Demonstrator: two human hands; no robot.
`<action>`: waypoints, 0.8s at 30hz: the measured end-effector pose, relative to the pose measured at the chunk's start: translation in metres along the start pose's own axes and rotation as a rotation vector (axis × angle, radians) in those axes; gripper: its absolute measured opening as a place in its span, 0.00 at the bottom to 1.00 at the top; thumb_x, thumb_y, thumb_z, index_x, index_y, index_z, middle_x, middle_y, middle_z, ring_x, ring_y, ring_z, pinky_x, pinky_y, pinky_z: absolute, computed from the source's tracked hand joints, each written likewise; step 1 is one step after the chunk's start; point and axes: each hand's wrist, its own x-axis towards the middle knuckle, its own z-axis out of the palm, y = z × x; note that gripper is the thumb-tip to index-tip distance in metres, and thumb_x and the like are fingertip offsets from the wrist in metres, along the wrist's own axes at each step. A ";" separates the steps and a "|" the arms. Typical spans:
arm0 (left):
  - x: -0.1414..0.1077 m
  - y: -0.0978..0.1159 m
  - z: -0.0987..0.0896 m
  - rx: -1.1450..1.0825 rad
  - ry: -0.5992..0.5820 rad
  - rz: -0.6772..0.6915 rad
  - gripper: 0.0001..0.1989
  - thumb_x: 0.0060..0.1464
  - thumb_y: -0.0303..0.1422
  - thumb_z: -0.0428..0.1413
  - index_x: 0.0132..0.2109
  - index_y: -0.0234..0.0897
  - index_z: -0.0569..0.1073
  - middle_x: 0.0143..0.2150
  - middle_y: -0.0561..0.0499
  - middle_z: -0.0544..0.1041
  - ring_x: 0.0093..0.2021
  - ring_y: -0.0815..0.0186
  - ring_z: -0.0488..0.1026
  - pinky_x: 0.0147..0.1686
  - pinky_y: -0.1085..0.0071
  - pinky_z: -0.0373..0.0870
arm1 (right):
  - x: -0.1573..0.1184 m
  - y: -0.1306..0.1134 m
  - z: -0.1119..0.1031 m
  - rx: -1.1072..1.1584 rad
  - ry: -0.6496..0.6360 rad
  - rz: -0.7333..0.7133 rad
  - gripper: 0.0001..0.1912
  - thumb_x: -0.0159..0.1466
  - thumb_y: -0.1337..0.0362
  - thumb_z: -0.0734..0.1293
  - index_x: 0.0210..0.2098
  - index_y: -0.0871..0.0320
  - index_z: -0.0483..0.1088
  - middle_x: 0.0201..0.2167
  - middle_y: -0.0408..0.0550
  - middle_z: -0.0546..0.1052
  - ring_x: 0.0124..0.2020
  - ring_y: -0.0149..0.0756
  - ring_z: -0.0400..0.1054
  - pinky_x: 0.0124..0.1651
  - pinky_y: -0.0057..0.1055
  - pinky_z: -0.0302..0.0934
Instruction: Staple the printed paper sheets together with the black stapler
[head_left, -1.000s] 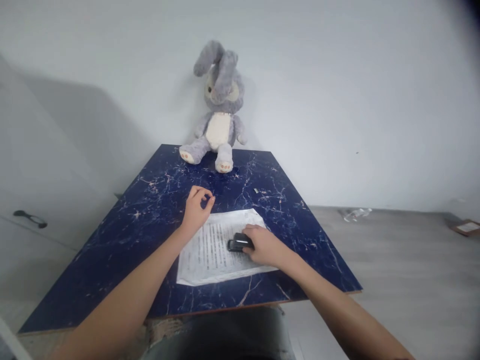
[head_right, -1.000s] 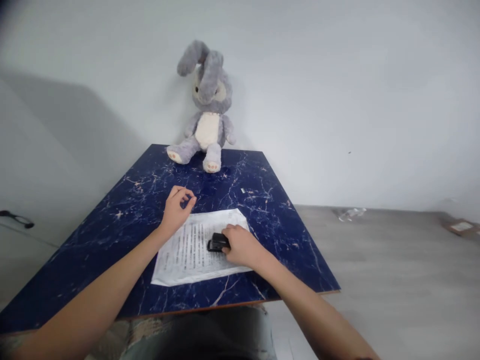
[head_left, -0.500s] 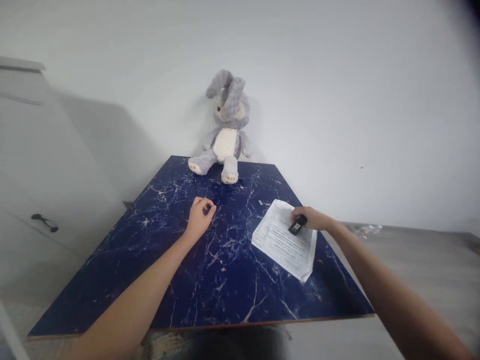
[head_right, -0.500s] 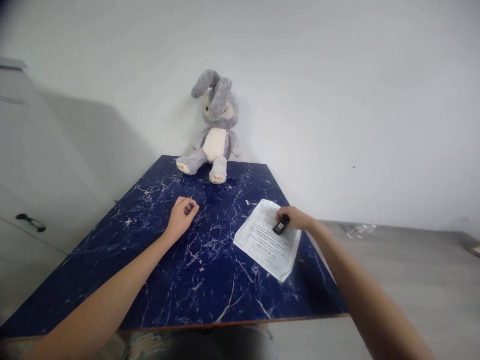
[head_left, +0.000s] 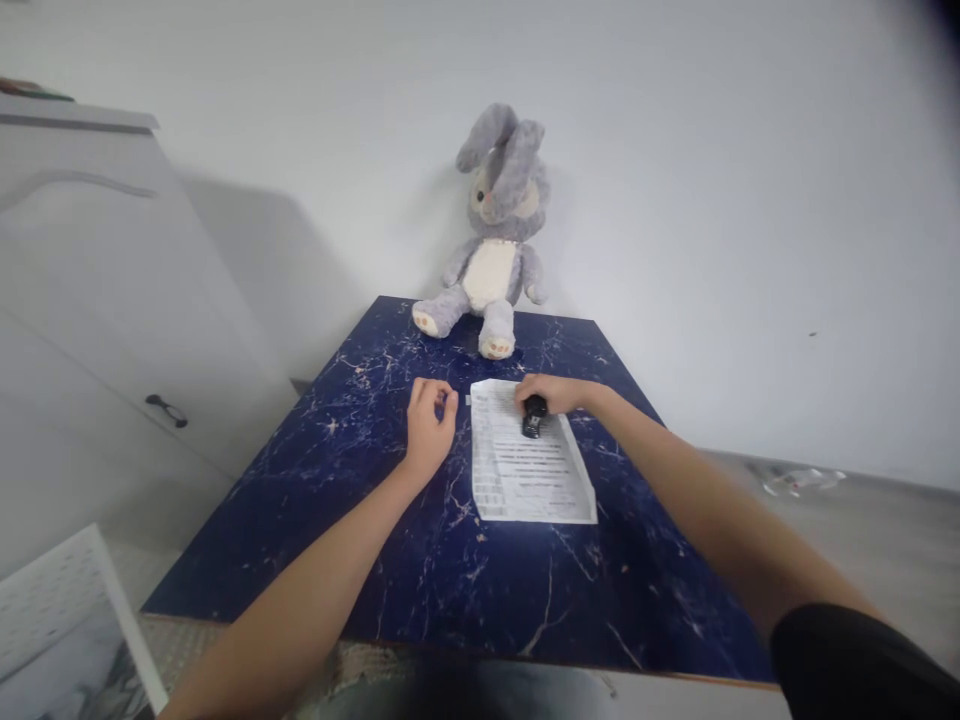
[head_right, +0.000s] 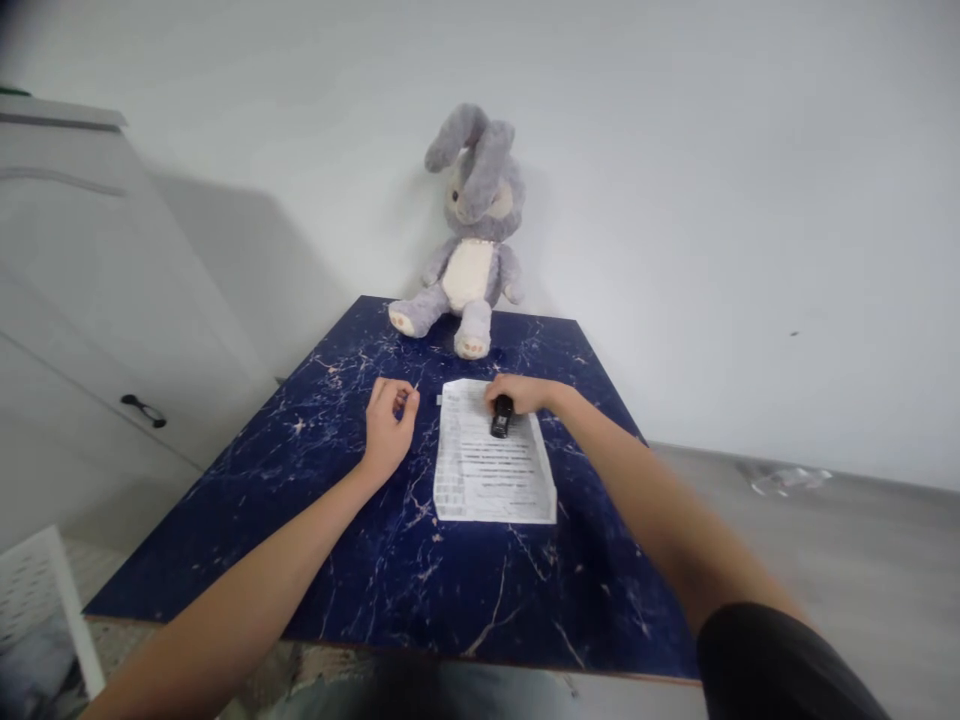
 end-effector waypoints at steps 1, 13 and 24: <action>0.003 -0.002 -0.004 0.020 0.066 -0.028 0.06 0.69 0.35 0.49 0.41 0.41 0.68 0.43 0.46 0.69 0.41 0.60 0.70 0.44 0.62 0.72 | 0.016 -0.003 0.001 0.039 -0.059 -0.050 0.13 0.47 0.76 0.63 0.29 0.60 0.76 0.32 0.45 0.80 0.36 0.35 0.69 0.50 0.32 0.61; 0.015 -0.022 -0.025 0.234 0.233 -0.114 0.06 0.67 0.29 0.49 0.39 0.41 0.66 0.40 0.47 0.70 0.44 0.60 0.69 0.49 0.62 0.69 | 0.101 -0.051 0.004 0.021 -0.003 -0.039 0.17 0.51 0.81 0.61 0.34 0.65 0.78 0.33 0.40 0.80 0.35 0.27 0.68 0.43 0.21 0.58; -0.002 -0.032 0.006 0.587 -0.493 0.027 0.14 0.65 0.35 0.56 0.54 0.38 0.78 0.53 0.41 0.73 0.56 0.49 0.69 0.55 0.54 0.67 | -0.043 -0.076 0.076 0.026 0.210 0.160 0.08 0.57 0.68 0.71 0.38 0.58 0.73 0.37 0.49 0.79 0.36 0.40 0.71 0.41 0.32 0.61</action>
